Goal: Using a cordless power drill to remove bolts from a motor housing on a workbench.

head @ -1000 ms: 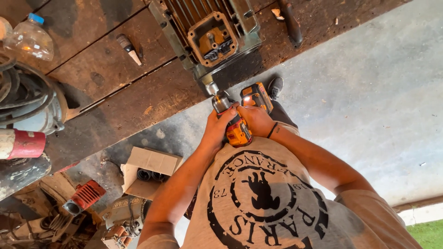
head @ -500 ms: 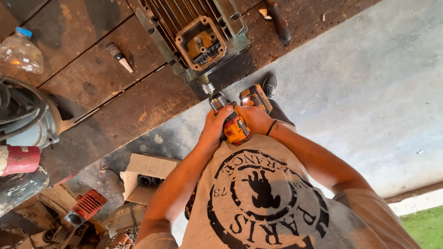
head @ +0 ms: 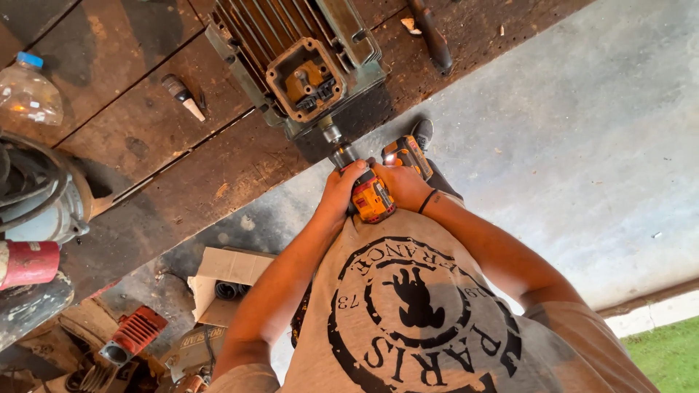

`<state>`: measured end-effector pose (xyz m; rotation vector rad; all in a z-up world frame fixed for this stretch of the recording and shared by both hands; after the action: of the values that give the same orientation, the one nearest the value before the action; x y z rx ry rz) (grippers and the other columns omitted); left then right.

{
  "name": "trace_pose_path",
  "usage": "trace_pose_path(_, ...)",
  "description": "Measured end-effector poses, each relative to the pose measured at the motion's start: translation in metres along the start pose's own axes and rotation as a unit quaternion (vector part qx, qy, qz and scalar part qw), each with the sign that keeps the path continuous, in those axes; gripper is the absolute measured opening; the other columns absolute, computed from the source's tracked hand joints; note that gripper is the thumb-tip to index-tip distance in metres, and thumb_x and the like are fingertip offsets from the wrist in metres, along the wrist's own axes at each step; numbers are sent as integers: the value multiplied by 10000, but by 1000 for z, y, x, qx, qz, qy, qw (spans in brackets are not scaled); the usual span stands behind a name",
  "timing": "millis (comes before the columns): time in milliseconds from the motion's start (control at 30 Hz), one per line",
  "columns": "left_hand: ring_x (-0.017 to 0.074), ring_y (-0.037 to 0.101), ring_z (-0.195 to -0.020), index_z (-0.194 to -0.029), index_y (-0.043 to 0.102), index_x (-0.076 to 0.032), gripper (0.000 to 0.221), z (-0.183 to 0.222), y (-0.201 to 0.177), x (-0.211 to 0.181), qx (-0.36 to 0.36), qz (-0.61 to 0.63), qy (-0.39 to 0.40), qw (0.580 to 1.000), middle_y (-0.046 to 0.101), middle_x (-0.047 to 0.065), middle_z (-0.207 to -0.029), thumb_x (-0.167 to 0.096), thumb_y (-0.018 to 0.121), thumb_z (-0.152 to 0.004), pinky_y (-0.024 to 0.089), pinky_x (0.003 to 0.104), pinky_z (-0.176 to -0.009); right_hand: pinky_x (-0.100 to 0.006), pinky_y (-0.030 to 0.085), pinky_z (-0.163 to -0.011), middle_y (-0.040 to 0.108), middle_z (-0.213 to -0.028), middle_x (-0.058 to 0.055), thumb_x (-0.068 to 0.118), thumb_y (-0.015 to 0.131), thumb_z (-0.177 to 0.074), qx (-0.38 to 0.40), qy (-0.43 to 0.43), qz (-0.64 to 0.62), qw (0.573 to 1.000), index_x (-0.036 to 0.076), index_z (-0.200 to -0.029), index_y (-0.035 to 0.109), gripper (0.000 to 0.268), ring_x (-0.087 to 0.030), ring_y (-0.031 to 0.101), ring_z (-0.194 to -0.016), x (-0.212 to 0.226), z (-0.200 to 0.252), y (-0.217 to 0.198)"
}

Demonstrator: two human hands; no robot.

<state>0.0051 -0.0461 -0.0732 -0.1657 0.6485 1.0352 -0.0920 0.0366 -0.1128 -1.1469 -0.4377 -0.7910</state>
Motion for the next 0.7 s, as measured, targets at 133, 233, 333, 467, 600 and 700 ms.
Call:
trace_pose_path(133,258,660,-1005,-1204,640,21,643,-9,9,6,6,-23,-10,1000,682,198,-1061,-455,830,-816,560,456,-856,-464,551,-778,665,-773,-78,94,597,-930,-9,37,-4,999,127,-1032,519,133,-392,695,-807,0,3,-14)
trace_pose_path(233,248,665,-991,-1160,661,14,588,-13,23,0,11,-17,-7,1000,690,182,-1037,-421,834,-805,558,445,-859,-479,554,-778,674,-781,-77,103,589,-946,-11,66,16,998,136,-1050,514,132,-385,707,-829,-2,8,-24)
trace_pose_path(333,214,648,-969,-1095,698,9,512,-10,33,-7,19,-22,5,1000,681,147,-993,-396,825,-808,547,415,-871,-475,555,-775,657,-771,-96,107,560,-966,-28,62,15,998,138,-1011,496,84,-387,700,-832,-5,14,-31)
trace_pose_path(467,212,643,-975,-1084,708,8,489,-8,42,-12,27,-27,6,999,683,143,-1000,-384,821,-815,540,414,-877,-471,557,-776,658,-764,-79,82,551,-967,-41,59,12,997,137,-999,489,89,-387,699,-834,-19,15,-25)
trace_pose_path(600,209,620,-1003,-1093,702,5,496,-7,38,-15,13,-19,17,1000,672,139,-1021,-387,823,-815,525,397,-896,-476,550,-760,636,-760,-87,113,532,-982,-43,39,-5,998,146,-984,482,61,-388,687,-830,-23,11,-23)
trace_pose_path(700,240,622,-1051,-1138,693,13,573,-1,30,-15,4,-43,14,999,675,177,-1067,-445,809,-813,500,414,-937,-460,555,-781,656,-788,-76,86,537,-975,-27,18,1,999,139,-1034,499,88,-369,697,-846,-21,8,-18)
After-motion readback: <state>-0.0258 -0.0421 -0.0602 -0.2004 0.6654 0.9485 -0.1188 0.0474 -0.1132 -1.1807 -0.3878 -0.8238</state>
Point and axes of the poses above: each hand's wrist, its own z-axis away from the middle knuckle, its own y-axis out of the palm, x = y × z, the point moved 7 cm from there along -z, towards the middle knuckle
